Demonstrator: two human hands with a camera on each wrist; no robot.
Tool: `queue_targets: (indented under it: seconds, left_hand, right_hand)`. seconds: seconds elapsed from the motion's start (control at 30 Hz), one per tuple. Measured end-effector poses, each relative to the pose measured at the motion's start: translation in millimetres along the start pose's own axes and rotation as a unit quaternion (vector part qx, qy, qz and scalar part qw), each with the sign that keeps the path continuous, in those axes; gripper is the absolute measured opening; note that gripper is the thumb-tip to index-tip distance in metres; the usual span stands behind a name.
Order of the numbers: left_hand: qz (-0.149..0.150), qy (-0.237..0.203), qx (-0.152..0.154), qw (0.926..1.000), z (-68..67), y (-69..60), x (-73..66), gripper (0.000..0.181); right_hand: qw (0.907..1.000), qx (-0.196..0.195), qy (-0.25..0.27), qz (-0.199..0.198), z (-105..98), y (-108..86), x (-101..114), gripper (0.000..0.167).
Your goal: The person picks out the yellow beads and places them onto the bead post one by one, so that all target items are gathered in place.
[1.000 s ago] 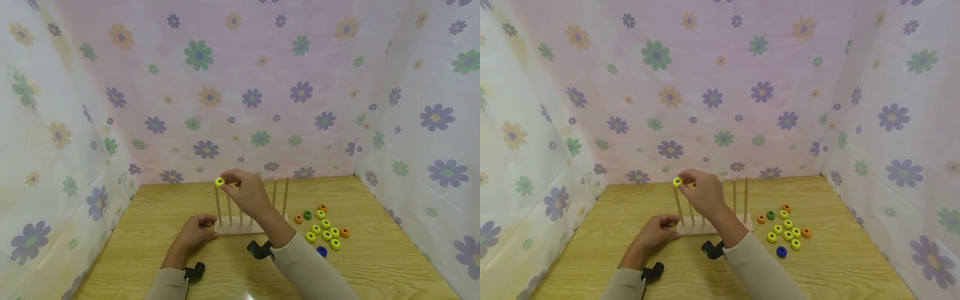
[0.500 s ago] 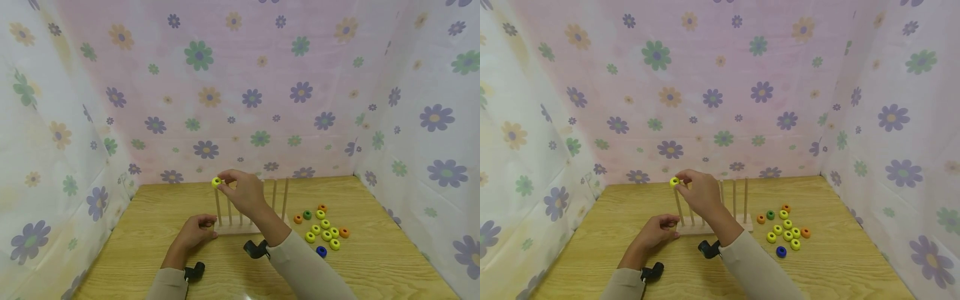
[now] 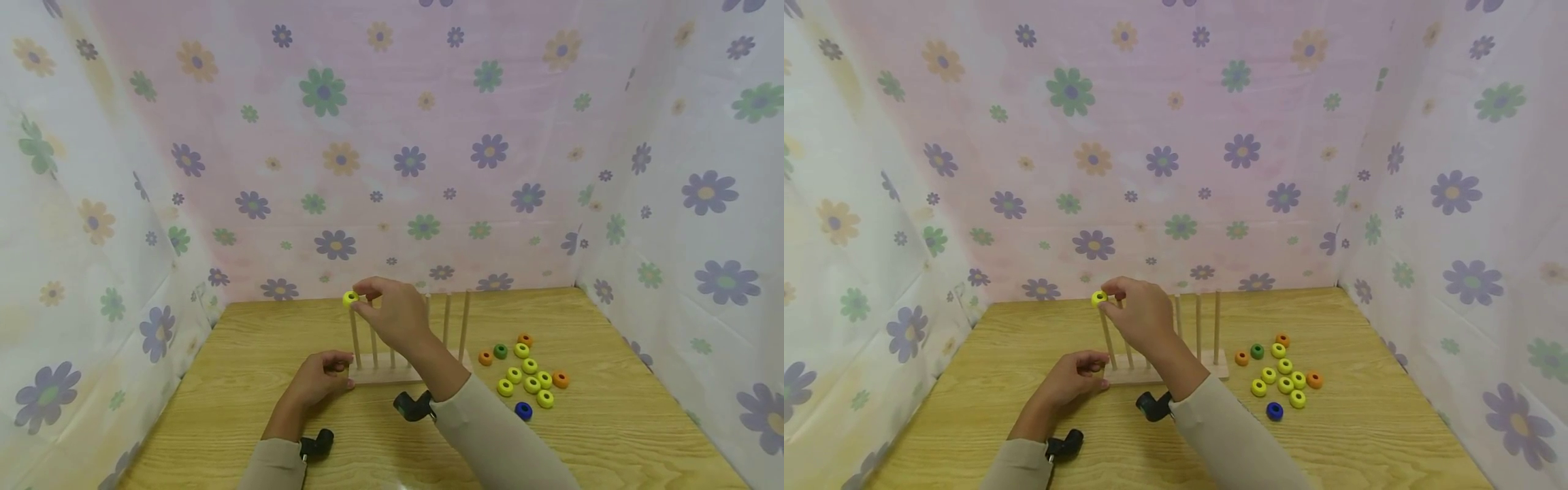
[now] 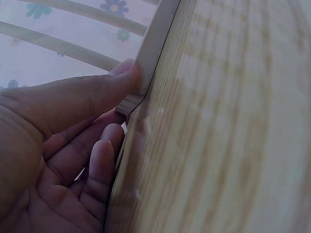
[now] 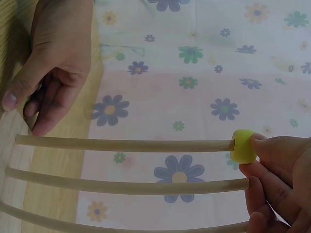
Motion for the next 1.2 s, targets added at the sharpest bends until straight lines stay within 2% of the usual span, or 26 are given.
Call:
queue_targets:
  seconds: [0.37, 0.8, 1.2]
  left_hand:
    - [0.009, 0.000, 0.001, 1.0000, -0.7, 0.3, -0.1, 0.043]
    - [0.009, -0.007, -0.001, 0.9999, -0.1, 1.2, 2.3, 0.044]
    - [0.002, 0.003, 0.006, 1.0000, -0.7, 2.9, 5.3, 0.045]
  right_hand:
    - [0.9996, 0.026, 0.003, 0.007, 2.8, 0.4, 1.7, 0.026]
    - [0.9982, 0.040, -0.045, -0.007, 7.4, 0.7, 3.2, 0.027]
    - [0.9963, 0.053, -0.066, -0.013, 9.1, 1.5, 4.3, 0.026]
Point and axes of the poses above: each hand's wrist, its own y-axis towards the middle knuckle, its own z-axis out of the palm, x = y × z, the point moved 9 cm from there along y, towards the middle knuckle, and after that the axes turned 1 degree about x, right-handed, at the moved point
